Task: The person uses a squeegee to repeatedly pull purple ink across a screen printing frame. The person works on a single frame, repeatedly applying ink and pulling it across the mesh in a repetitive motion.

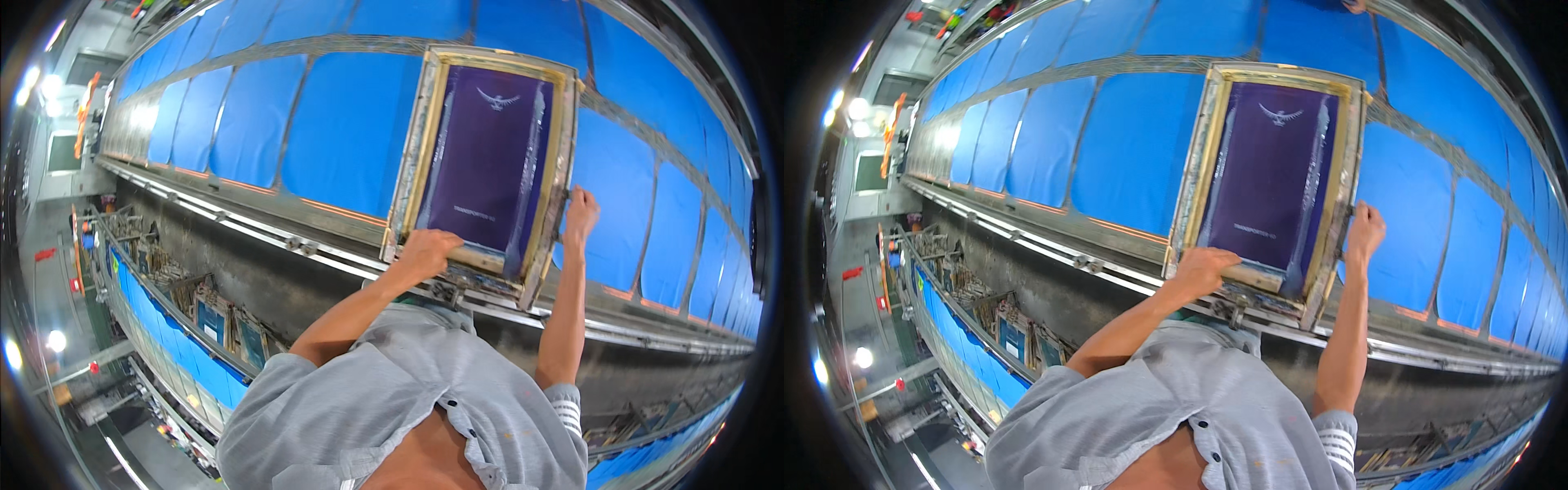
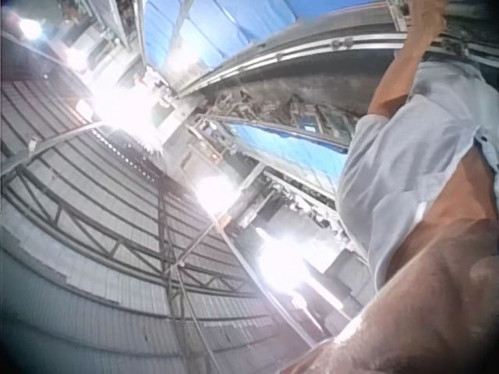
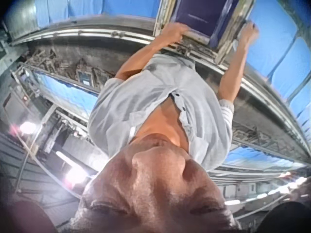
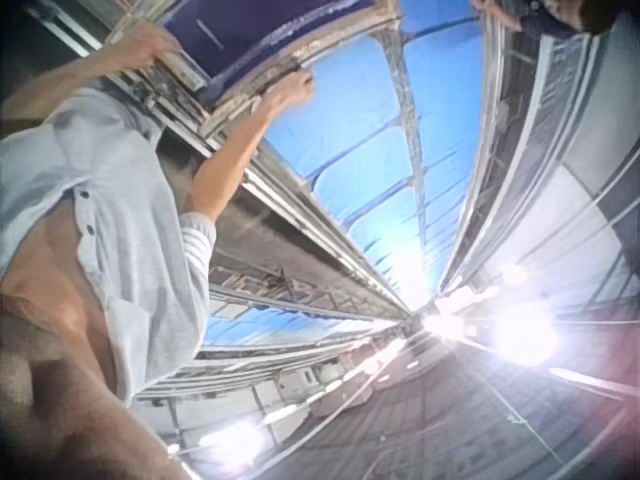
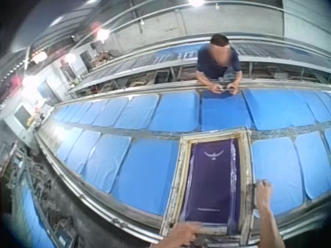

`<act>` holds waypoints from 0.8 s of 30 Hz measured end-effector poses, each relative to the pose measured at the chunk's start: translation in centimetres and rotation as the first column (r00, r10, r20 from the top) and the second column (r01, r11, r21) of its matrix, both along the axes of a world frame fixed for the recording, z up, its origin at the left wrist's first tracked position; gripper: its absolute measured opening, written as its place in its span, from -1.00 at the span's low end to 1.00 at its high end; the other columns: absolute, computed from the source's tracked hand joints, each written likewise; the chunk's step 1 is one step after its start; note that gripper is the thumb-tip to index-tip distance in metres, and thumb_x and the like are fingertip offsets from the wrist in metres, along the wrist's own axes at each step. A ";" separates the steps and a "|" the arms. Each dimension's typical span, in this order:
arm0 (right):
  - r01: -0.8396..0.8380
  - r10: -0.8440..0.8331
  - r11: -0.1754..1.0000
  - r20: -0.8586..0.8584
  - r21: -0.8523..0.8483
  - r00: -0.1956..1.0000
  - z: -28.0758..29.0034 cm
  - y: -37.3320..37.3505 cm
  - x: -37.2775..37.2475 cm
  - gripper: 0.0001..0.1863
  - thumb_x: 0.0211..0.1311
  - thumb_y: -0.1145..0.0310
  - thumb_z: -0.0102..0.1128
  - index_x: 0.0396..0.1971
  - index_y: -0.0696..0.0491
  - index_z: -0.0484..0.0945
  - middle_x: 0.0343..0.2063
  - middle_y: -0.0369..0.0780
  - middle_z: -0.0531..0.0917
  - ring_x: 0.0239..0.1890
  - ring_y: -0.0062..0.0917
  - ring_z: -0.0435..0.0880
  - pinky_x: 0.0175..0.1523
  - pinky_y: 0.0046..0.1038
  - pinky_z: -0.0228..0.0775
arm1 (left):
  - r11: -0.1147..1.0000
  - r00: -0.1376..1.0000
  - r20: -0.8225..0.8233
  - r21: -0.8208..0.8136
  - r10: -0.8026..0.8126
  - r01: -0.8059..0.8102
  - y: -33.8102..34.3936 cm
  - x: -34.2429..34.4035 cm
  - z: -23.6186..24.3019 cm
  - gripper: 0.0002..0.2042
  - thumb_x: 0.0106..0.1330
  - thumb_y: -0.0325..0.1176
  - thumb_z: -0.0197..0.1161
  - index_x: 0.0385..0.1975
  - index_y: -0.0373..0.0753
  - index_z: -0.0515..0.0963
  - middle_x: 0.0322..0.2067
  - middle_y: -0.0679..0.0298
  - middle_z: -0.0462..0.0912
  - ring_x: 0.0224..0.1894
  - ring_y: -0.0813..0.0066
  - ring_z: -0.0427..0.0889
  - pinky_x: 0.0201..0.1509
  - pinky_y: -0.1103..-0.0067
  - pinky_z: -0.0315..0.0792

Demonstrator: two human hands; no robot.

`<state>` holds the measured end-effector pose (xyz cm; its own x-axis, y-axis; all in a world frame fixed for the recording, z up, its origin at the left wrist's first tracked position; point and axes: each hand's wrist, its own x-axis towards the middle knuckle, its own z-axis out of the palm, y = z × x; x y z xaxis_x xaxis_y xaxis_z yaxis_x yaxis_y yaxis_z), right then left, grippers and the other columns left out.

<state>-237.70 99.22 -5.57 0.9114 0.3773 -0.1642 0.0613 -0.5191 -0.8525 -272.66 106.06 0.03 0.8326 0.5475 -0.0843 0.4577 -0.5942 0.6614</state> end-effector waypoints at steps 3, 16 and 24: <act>-0.009 0.010 0.999 0.034 -0.044 0.999 1.9 3.4 -4.5 -0.73 0.30 0.32 0.18 -0.33 0.24 0.69 -0.53 -0.17 0.66 -0.47 -0.54 0.49 -0.32 -0.36 0.35 | 1.000 0.998 -0.063 -0.015 0.022 -0.022 3.1 -3.0 1.8 -0.58 -0.08 -0.59 0.19 -0.13 -0.21 0.70 -0.11 0.20 0.74 -0.04 0.21 0.70 0.04 0.35 0.56; -0.036 0.036 0.999 0.026 0.017 0.999 -2.1 18.1 -27.1 -0.66 0.27 0.25 0.18 -0.43 0.28 0.64 -0.58 0.01 0.63 -0.54 -0.25 0.59 -0.33 -0.21 0.35 | 0.994 0.988 -0.154 0.112 0.012 0.005 19.0 -23.6 0.7 -0.63 -0.02 -0.60 0.17 -0.18 -0.19 0.71 -0.17 0.22 0.75 -0.09 0.17 0.70 -0.04 0.32 0.58; -0.039 0.046 0.998 0.143 -0.053 0.989 -3.7 18.6 -27.5 -0.67 0.27 0.22 0.15 -0.40 0.23 0.66 -0.45 0.04 0.68 -0.37 -0.01 0.64 -0.21 -0.13 0.41 | 0.994 0.988 -0.132 0.062 -0.079 0.088 19.3 -25.5 0.6 -0.65 -0.02 -0.60 0.17 -0.19 -0.23 0.69 -0.19 0.15 0.74 -0.13 0.12 0.70 -0.05 0.31 0.57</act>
<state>-265.22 117.80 -9.26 0.9103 0.4107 -0.0522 0.2041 -0.5548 -0.8065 -298.21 125.40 0.58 0.8602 0.4843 -0.1596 0.4835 -0.6752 0.5570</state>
